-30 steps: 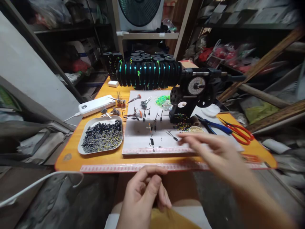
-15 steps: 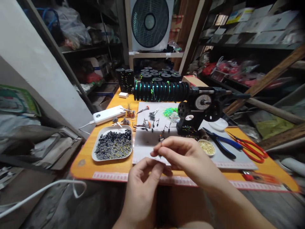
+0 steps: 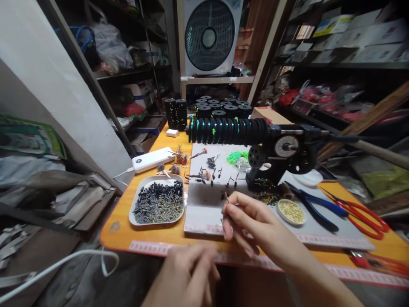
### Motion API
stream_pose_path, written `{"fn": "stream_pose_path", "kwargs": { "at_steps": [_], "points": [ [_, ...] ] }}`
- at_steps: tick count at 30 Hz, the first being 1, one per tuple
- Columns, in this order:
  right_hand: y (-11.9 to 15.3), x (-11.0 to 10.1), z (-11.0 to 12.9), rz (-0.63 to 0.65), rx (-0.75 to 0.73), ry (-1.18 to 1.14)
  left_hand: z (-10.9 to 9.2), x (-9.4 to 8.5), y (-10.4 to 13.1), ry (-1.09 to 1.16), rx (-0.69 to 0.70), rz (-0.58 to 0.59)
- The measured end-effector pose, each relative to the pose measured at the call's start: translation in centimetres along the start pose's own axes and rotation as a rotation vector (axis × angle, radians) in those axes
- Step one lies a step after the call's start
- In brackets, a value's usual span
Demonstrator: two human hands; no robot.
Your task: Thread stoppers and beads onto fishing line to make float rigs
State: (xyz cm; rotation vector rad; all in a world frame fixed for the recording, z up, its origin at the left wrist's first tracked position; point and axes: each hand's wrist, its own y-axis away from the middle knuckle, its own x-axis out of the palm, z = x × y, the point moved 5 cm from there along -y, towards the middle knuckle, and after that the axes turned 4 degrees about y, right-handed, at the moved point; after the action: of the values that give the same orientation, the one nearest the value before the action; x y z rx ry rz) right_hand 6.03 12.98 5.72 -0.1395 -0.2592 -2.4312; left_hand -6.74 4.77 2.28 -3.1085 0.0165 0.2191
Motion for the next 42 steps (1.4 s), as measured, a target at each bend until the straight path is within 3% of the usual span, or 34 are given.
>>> {"fn": "stream_pose_path", "kwargs": {
  "at_steps": [2,5,9,17,22,26,31,33,34,37,39,42],
  "points": [
    [-0.1,-0.4,0.2,-0.031,-0.009,0.14,-3.2,-2.3,-3.3,-0.077,0.104,-0.145],
    [-0.1,-0.7,0.3,-0.076,-0.029,0.284,-6.4,-3.6,-8.4,-0.091,0.254,-0.272],
    [-0.2,-1.0,0.0,-0.09,-0.026,0.357,-7.1,-3.6,-12.8,-0.156,0.347,-0.375],
    [-0.4,-1.2,0.1,-0.085,-0.042,0.448,-6.6,-4.3,-13.9,-0.224,0.402,-0.501],
    [-0.4,-1.3,0.0,-0.093,-0.055,0.508,-6.4,-4.2,-14.4,-0.225,0.425,-0.481],
    [-0.6,-1.6,0.1,-0.123,-0.096,0.602,-6.6,-3.6,-13.3,-0.225,0.483,-0.44],
    [-1.3,-2.2,0.7,-0.224,-0.221,0.809,-7.3,-2.5,-8.4,-0.126,0.622,-0.535],
    [-1.2,-2.5,1.0,-0.261,-0.26,0.873,-7.4,-1.8,-6.7,-0.023,0.591,-0.49],
    [-0.9,-2.6,1.2,-0.28,-0.274,0.894,-7.2,-1.4,-6.0,0.078,0.521,-0.425],
    [0.6,-2.7,1.7,-0.344,-0.308,0.932,-5.2,0.0,-4.2,0.601,0.118,-0.134],
    [1.6,-2.4,1.8,-0.344,-0.295,0.893,-3.8,0.4,-2.4,0.762,-0.085,-0.068],
    [1.8,-0.8,0.3,-0.196,-0.123,0.524,-1.3,0.4,0.3,0.731,-0.208,-0.072]
  ]
}}
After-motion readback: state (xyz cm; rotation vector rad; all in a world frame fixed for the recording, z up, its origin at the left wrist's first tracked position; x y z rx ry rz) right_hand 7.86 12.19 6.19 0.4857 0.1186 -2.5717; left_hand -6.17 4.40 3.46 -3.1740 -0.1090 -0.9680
